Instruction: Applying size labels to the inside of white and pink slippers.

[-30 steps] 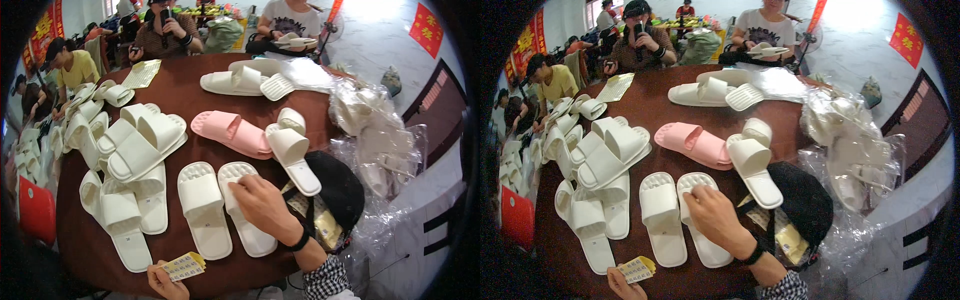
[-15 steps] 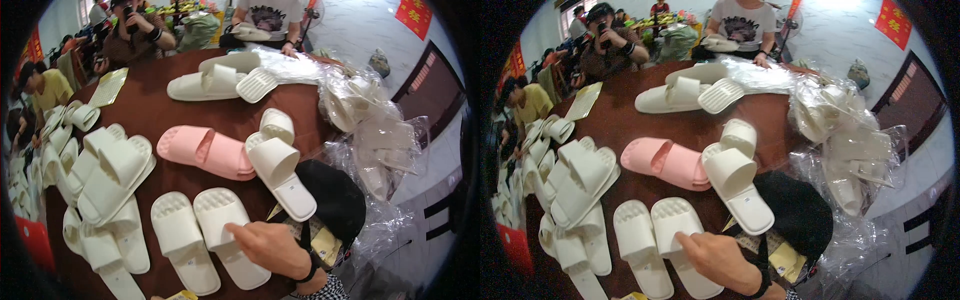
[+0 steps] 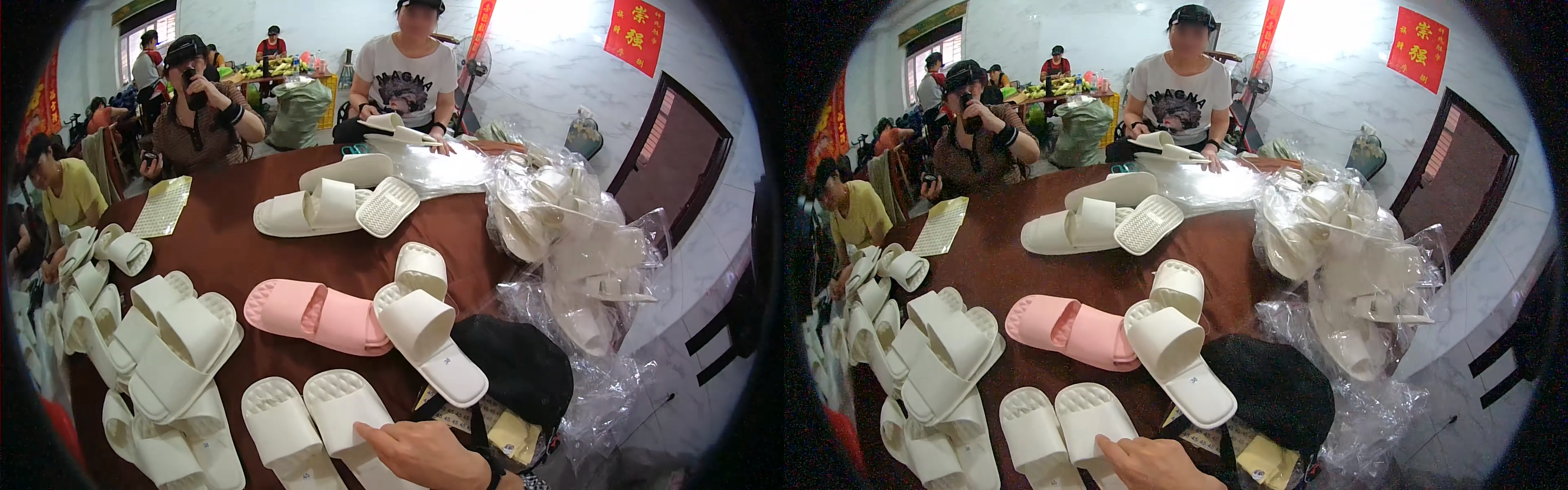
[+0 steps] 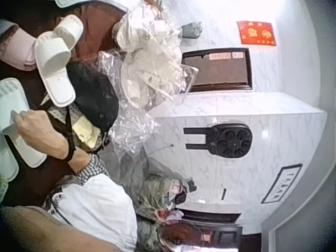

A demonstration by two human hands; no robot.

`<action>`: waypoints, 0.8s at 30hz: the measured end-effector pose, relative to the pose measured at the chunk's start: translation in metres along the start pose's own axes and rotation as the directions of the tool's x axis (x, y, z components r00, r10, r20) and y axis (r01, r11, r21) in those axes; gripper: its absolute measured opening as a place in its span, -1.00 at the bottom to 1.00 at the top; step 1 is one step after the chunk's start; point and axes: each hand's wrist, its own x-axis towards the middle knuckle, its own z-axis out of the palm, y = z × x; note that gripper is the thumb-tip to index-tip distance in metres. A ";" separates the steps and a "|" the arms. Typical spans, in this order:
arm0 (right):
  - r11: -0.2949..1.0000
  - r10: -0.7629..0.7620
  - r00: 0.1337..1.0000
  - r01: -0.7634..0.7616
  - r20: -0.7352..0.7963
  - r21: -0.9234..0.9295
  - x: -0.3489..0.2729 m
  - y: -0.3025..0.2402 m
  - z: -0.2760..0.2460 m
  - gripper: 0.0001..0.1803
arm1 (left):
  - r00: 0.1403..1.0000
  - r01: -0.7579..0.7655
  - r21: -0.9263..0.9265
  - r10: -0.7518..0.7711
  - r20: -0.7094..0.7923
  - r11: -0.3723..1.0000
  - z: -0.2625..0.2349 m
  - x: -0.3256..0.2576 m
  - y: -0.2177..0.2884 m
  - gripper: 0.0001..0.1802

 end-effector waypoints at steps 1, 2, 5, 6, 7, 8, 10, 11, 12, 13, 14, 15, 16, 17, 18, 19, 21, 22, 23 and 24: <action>1.000 0.001 1.000 -0.001 -0.026 -0.012 -0.002 0.001 -0.001 -0.72 | 1.000 0.003 0.007 -0.003 0.009 1.000 0.002 -0.001 0.000 -0.62; 1.000 0.001 1.000 -0.001 -0.028 -0.006 -0.003 0.003 0.006 -0.72 | 1.000 -0.016 0.046 0.017 -0.014 0.999 0.002 -0.001 -0.002 -0.62; 0.998 -0.019 1.000 0.019 0.003 0.056 -0.001 0.007 0.014 -0.62 | 0.999 -0.027 0.070 0.030 -0.038 0.997 0.001 -0.001 -0.009 -0.60; 1.000 -0.008 1.000 0.008 -0.018 0.029 0.000 0.003 0.006 -0.69 | 0.999 -0.018 0.045 0.020 -0.040 0.999 0.000 0.000 -0.009 -0.59; 1.000 0.003 0.999 -0.003 -0.037 0.004 0.003 -0.001 -0.001 -0.74 | 0.999 -0.018 0.053 0.020 -0.040 0.998 0.000 -0.001 -0.009 -0.59; 1.000 0.004 0.999 -0.004 -0.036 0.011 0.003 -0.002 -0.002 -0.74 | 0.999 0.004 0.058 -0.001 -0.038 0.998 0.000 -0.001 -0.008 -0.59; 1.000 0.016 1.000 -0.016 -0.025 0.002 0.003 -0.002 -0.003 -0.75 | 0.999 0.022 0.066 -0.020 -0.033 0.998 0.002 -0.001 -0.006 -0.58; 1.000 0.020 0.999 -0.020 -0.028 0.005 0.002 -0.002 -0.002 -0.75 | 1.000 -0.009 0.085 0.011 -0.022 0.996 0.004 0.000 -0.003 -0.58; 1.000 0.023 0.999 -0.023 -0.022 -0.005 0.002 -0.002 -0.002 -0.75 | 0.999 -0.040 0.103 0.041 -0.011 0.994 0.005 0.001 -0.001 -0.58; 1.000 0.025 1.000 -0.025 -0.017 -0.013 0.001 -0.002 -0.001 -0.74 | 0.999 -0.043 0.107 0.044 -0.009 0.993 0.006 0.000 0.000 -0.58; 1.000 0.027 0.999 -0.028 -0.018 -0.009 0.001 -0.003 -0.001 -0.74 | 0.999 -0.040 0.108 0.041 -0.004 0.993 0.006 -0.001 0.001 -0.58; 1.000 0.022 1.000 -0.022 -0.014 -0.007 0.001 -0.003 0.000 -0.74 | 0.999 -0.037 0.109 0.037 -0.001 0.993 0.005 -0.001 0.002 -0.59; 1.000 0.018 1.000 -0.018 -0.009 -0.004 0.001 -0.004 0.001 -0.73 | 0.999 -0.036 0.113 0.036 0.003 0.993 0.006 -0.001 0.003 -0.59; 1.000 0.021 1.000 -0.021 -0.007 -0.001 0.001 -0.004 0.002 -0.73 | 0.999 -0.050 0.126 0.050 0.006 0.991 0.007 -0.001 0.006 -0.59; 1.000 0.017 1.000 -0.017 -0.001 -0.007 0.001 -0.004 0.004 -0.73 | 0.998 -0.063 0.138 0.062 0.009 0.988 0.006 -0.001 0.006 -0.59; 1.000 0.013 1.000 -0.013 0.003 -0.016 0.001 -0.005 0.003 -0.73 | 0.998 -0.063 0.138 0.062 0.011 0.988 0.005 -0.001 0.006 -0.59; 1.000 0.012 1.000 -0.012 0.000 -0.010 -0.001 -0.006 0.010 -0.73 | 0.998 -0.067 0.123 0.066 0.016 0.990 0.001 -0.003 0.002 -0.60; 1.000 0.005 1.000 -0.005 -0.004 -0.002 -0.001 -0.007 0.013 -0.73 | 0.998 -0.065 0.125 0.064 0.015 0.990 0.001 -0.002 0.002 -0.60; 1.000 0.006 1.000 -0.006 -0.001 0.001 -0.001 -0.009 0.014 -0.73 | 0.996 -0.076 0.119 0.070 0.047 0.990 0.001 0.000 0.002 -0.60; 1.000 0.027 0.999 -0.027 0.035 0.002 -0.001 -0.013 0.015 -0.75 | 0.994 -0.085 0.116 0.077 0.076 0.990 0.000 0.001 0.004 -0.60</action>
